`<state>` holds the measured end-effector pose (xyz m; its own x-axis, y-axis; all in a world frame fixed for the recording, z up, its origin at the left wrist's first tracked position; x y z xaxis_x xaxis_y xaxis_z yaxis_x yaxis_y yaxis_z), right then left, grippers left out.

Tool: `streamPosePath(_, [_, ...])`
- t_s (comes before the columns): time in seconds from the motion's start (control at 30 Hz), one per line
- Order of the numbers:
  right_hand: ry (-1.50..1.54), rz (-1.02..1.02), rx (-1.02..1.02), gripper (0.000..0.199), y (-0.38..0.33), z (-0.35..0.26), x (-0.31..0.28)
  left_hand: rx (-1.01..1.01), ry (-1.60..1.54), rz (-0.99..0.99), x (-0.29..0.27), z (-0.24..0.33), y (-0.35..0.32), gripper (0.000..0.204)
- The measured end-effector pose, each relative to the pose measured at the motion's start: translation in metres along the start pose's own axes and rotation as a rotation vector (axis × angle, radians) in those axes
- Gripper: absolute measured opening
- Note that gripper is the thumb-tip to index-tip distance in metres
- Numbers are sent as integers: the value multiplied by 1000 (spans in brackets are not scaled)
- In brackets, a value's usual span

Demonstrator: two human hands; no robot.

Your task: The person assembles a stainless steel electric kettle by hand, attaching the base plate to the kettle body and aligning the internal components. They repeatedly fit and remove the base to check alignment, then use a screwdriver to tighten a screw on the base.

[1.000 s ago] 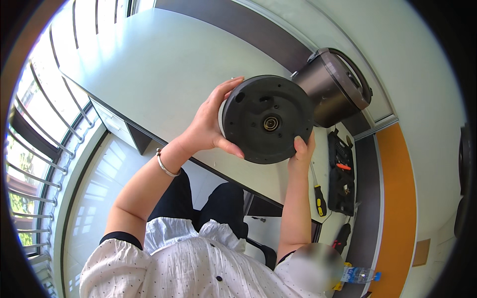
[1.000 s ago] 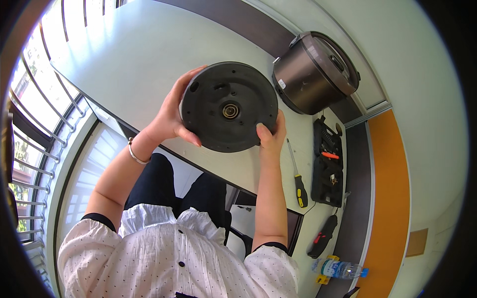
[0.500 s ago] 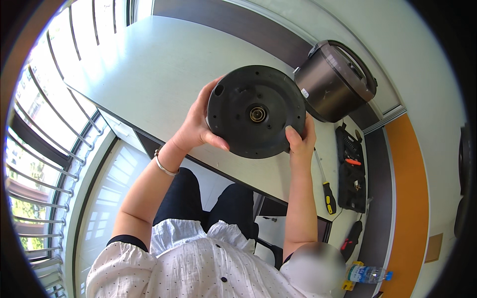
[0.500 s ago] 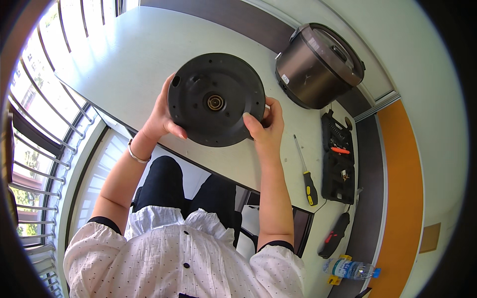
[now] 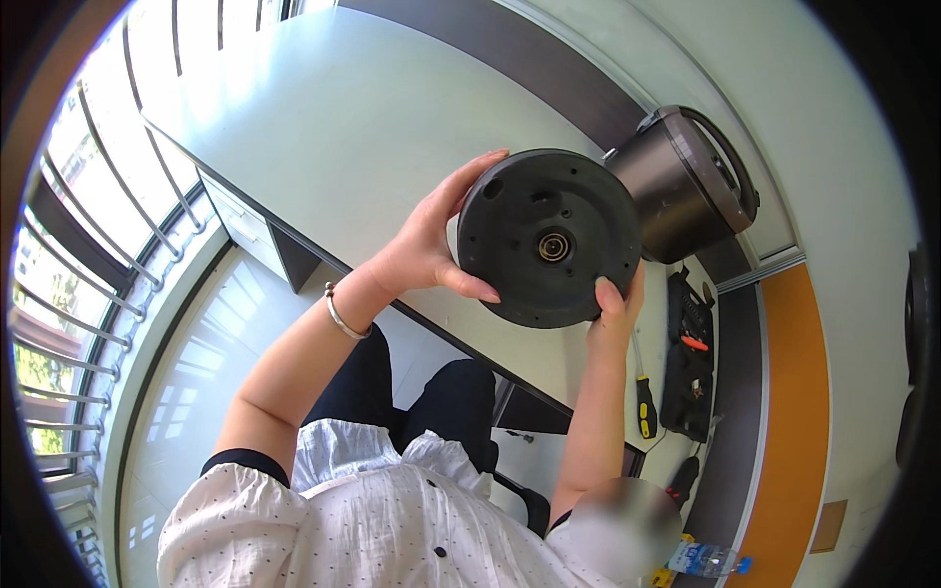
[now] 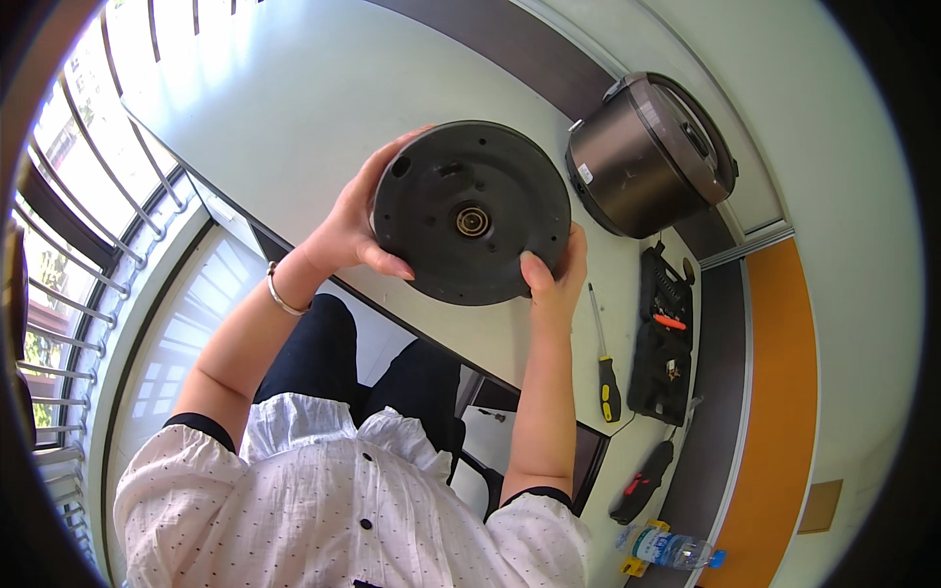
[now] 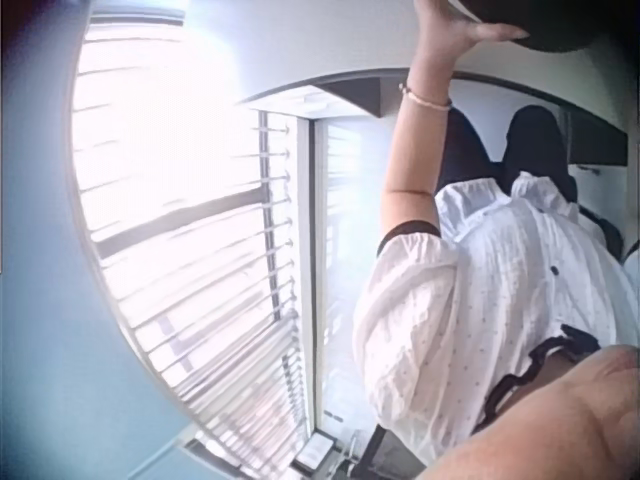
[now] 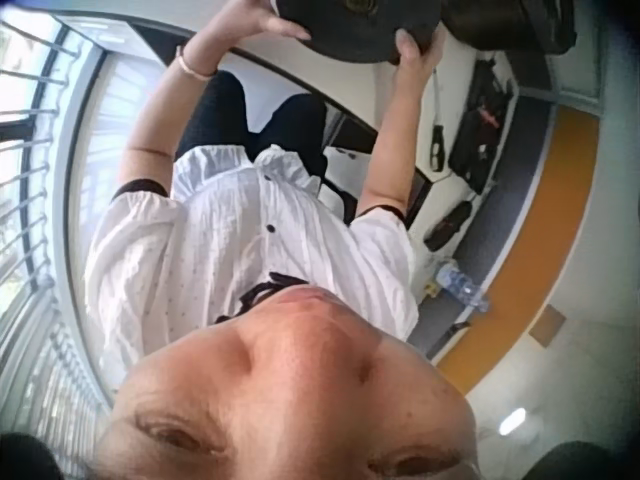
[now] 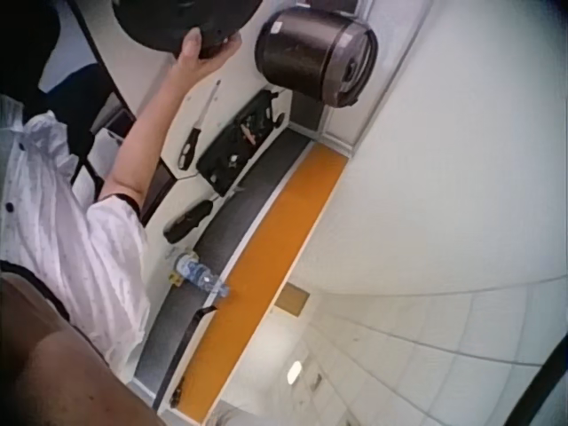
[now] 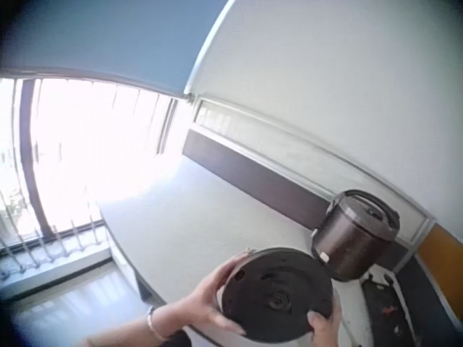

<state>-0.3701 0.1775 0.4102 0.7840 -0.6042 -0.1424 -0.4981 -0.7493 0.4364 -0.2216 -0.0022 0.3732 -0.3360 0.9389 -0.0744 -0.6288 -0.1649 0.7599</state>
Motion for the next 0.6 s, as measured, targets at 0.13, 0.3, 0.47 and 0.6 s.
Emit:
streamPosePath(0.13, [-70,-62,10,74,-2,9,-9,19,99,6,0,1,-2,123])
streamPosePath(0.3, [-70,-37,-25,76,-2,8,-7,2,135,20,2,4,-1,121])
streamPosePath(0.47, [-67,-21,-31,77,-3,12,-8,-25,139,27,1,5,-1,120])
streamPosePath(0.6, [-94,-34,-38,76,-2,10,-9,-21,154,24,0,4,-1,119])
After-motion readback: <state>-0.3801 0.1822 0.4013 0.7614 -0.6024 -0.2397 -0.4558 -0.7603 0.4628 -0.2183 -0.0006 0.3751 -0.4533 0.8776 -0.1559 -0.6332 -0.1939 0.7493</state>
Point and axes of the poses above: each hand's wrist, its own y-axis towards the middle knuckle, its own x-axis out of the palm, z = x × y, the point moved 3 cm from there along y, towards the middle knuckle, and after that the axes turned 12 degrees about -z, right-handed, at the moved point
